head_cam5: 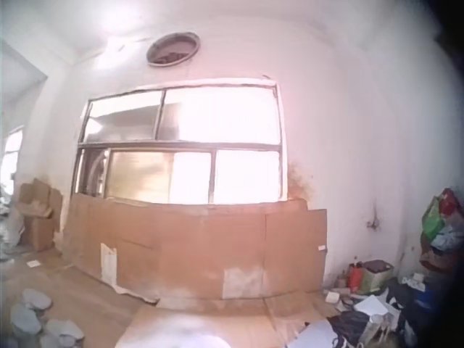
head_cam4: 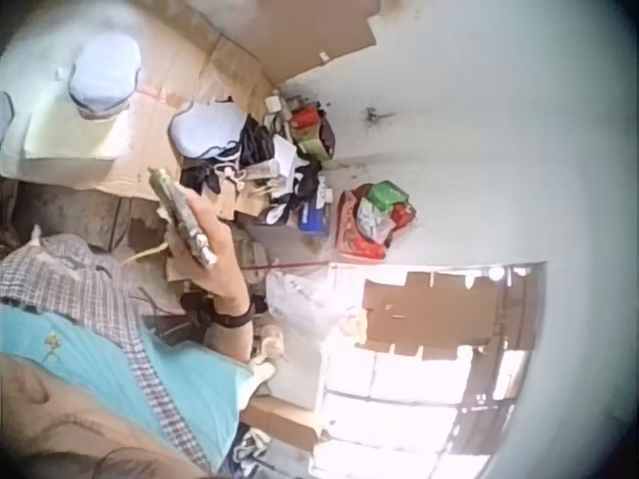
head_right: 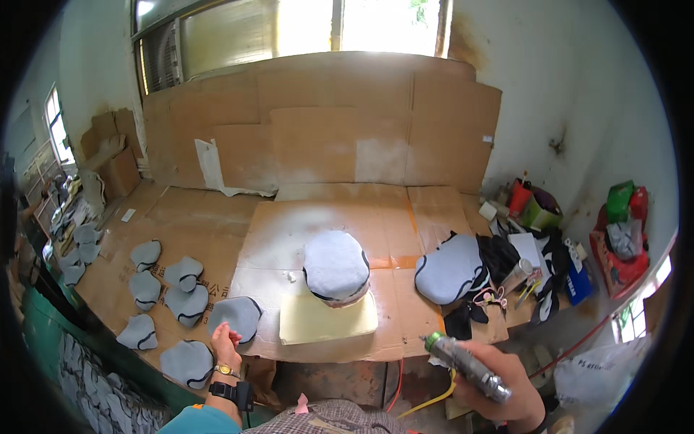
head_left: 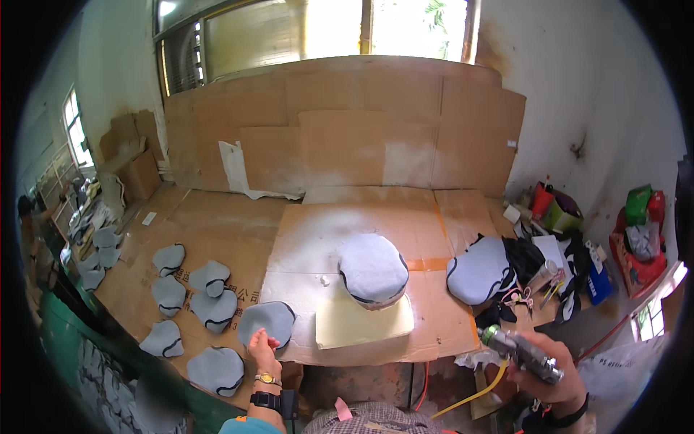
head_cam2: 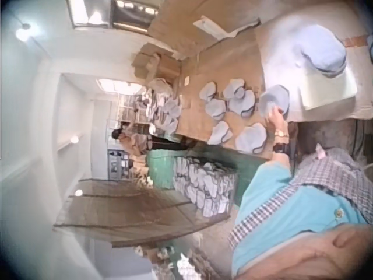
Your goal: The recorder uses a spray gun to apply adhesive to fabric components and organizes them in a factory setting.
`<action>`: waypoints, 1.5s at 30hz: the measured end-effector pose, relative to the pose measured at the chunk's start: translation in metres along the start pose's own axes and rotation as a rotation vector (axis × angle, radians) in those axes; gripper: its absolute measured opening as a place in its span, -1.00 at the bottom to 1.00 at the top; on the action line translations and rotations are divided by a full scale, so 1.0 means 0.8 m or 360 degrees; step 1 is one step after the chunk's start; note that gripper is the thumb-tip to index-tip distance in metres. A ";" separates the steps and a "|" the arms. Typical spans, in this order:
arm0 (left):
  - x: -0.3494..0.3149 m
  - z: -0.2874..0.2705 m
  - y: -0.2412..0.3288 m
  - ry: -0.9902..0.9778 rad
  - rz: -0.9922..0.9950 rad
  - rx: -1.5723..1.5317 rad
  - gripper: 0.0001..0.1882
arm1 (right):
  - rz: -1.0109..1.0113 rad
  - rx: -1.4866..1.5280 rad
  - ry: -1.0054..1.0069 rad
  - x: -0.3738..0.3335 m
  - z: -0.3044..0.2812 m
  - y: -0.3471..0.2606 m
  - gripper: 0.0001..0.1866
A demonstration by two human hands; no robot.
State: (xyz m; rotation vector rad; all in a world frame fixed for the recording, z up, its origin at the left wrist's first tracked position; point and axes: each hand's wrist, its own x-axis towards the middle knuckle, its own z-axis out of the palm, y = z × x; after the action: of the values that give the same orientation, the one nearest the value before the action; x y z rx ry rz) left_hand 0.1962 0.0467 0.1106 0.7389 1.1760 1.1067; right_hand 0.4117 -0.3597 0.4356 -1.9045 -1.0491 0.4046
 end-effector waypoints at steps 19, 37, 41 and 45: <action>-0.007 -0.001 -0.026 -0.0050 -0.0081 -0.0055 -0.82 | 0.0047 0.0365 -0.0163 0.011 -0.024 0.006 -0.38; -0.072 0.191 -0.043 -0.0550 -0.0240 0.0007 -0.82 | 0.0201 0.0408 0.0068 -0.007 -0.078 0.033 -0.42; -0.078 0.247 -0.059 -0.0572 -0.0263 0.0103 -0.85 | -0.0249 -0.0096 -0.0229 0.005 -0.077 0.019 -0.51; -0.069 0.245 -0.061 -0.0257 -0.0252 0.0174 -0.84 | 0.0152 0.0687 0.0068 0.023 -0.057 0.069 -0.44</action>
State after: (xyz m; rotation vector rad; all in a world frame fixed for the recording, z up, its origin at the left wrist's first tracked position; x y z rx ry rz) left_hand 0.3982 -0.0038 0.1367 0.7901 1.1433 0.8411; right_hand 0.4790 -0.3835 0.4169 -1.5707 -0.7698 0.5906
